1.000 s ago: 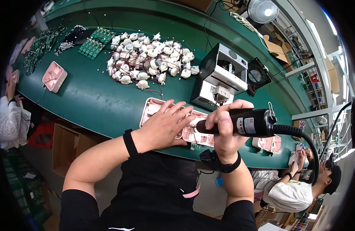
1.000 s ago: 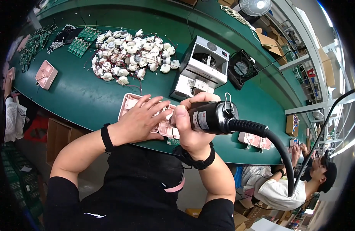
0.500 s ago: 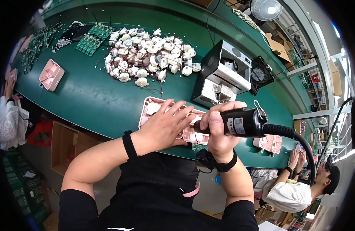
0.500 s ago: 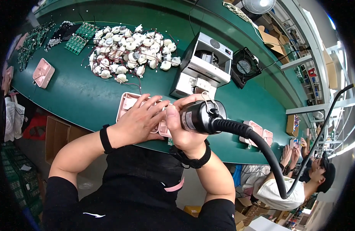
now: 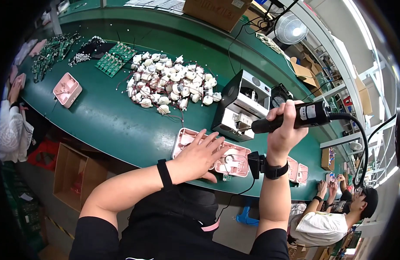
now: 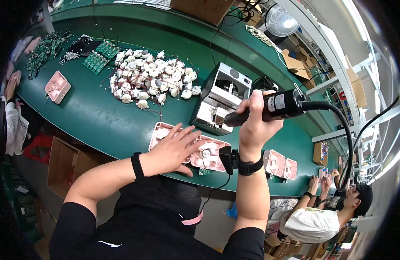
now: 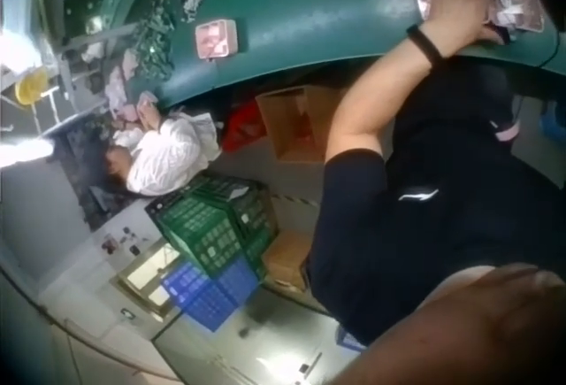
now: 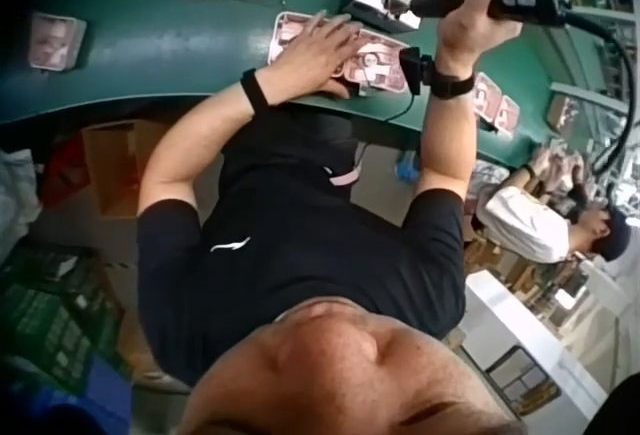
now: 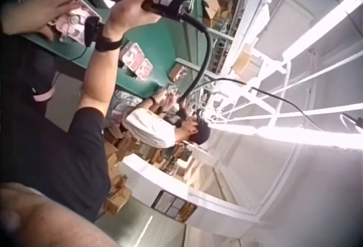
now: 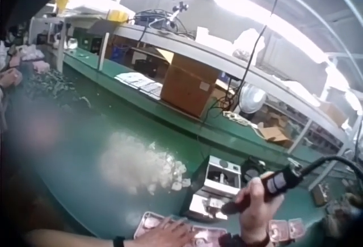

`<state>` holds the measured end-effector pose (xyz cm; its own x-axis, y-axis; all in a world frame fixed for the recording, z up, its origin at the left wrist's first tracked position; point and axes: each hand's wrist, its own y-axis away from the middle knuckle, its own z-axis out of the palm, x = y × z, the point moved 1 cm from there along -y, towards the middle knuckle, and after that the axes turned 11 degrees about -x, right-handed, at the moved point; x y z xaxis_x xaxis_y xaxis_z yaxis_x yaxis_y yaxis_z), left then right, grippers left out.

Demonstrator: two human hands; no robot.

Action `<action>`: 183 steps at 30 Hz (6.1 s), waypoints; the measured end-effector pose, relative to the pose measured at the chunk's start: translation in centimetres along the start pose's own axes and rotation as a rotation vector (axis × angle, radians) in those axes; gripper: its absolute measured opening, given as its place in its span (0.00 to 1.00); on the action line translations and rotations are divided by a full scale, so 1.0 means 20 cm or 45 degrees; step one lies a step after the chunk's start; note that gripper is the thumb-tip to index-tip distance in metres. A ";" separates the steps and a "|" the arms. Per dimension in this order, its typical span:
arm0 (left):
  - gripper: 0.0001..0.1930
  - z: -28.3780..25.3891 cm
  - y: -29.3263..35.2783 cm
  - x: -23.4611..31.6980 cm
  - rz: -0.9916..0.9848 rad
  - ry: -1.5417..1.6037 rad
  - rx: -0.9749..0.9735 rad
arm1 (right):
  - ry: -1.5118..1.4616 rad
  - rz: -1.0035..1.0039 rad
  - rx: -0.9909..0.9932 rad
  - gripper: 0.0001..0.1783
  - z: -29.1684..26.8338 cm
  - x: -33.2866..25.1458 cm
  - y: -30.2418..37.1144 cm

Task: Assemble electronic components into plastic housings using an electric screwdriver.

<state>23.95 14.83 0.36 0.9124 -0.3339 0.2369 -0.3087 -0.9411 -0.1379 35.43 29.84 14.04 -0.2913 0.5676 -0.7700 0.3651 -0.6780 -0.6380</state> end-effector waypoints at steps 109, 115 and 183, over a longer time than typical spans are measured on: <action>0.17 -0.27 0.27 -0.18 -0.218 0.770 0.190 | -0.276 0.193 -0.153 0.27 -0.06 -0.43 0.51; 0.18 -0.17 0.20 -0.21 -0.178 0.530 0.209 | -0.216 0.153 -0.154 0.26 -0.06 -0.44 0.51; 0.60 0.00 0.40 -0.22 -0.346 0.850 0.273 | -0.121 0.154 -0.101 0.08 -0.02 0.03 0.03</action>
<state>17.38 8.75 -1.90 0.5708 -0.1163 0.8128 0.0259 -0.9869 -0.1594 35.82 29.97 13.10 -0.3218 0.4347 -0.8411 0.4700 -0.6978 -0.5405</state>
